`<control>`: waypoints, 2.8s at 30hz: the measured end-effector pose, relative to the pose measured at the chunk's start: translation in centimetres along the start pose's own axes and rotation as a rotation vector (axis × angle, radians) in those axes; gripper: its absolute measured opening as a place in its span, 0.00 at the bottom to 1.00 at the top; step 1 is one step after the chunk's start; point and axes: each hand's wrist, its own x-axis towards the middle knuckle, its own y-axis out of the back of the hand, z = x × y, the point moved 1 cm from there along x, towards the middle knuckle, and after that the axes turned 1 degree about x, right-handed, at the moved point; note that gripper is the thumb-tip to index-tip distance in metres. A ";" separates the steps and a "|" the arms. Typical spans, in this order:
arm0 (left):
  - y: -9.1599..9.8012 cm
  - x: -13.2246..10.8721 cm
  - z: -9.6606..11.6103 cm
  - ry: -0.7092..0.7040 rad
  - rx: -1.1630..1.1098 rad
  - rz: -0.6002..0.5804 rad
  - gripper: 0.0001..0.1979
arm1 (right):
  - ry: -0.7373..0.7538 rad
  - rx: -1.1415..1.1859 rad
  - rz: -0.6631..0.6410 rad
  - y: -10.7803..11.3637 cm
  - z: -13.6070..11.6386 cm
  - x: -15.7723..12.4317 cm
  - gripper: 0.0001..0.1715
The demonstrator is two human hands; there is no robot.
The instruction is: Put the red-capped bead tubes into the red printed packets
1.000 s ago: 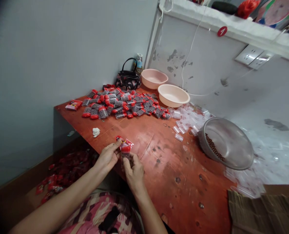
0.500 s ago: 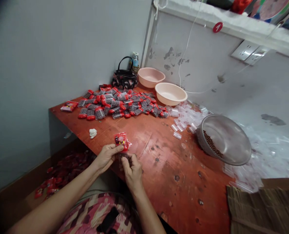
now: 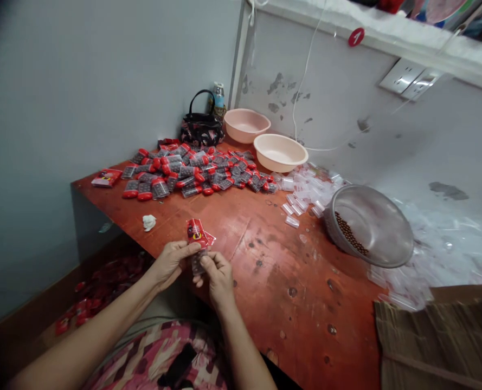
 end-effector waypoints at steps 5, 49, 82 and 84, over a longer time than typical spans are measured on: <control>0.5 0.1 -0.5 -0.034 0.081 0.149 0.10 | 0.082 -0.211 0.112 0.2 0.1 -0.1 0.13; 0.0 -1.6 -2.2 0.014 -0.102 -0.042 0.14 | -0.039 0.197 0.034 -0.3 1.2 -0.4 0.10; 4.0 2.2 -1.9 -0.626 1.408 0.275 0.15 | -0.025 -0.019 0.082 1.6 -0.3 -0.1 0.13; 4.3 2.9 -2.2 -0.644 1.466 0.280 0.14 | -0.032 -0.041 0.075 1.9 -0.4 0.0 0.13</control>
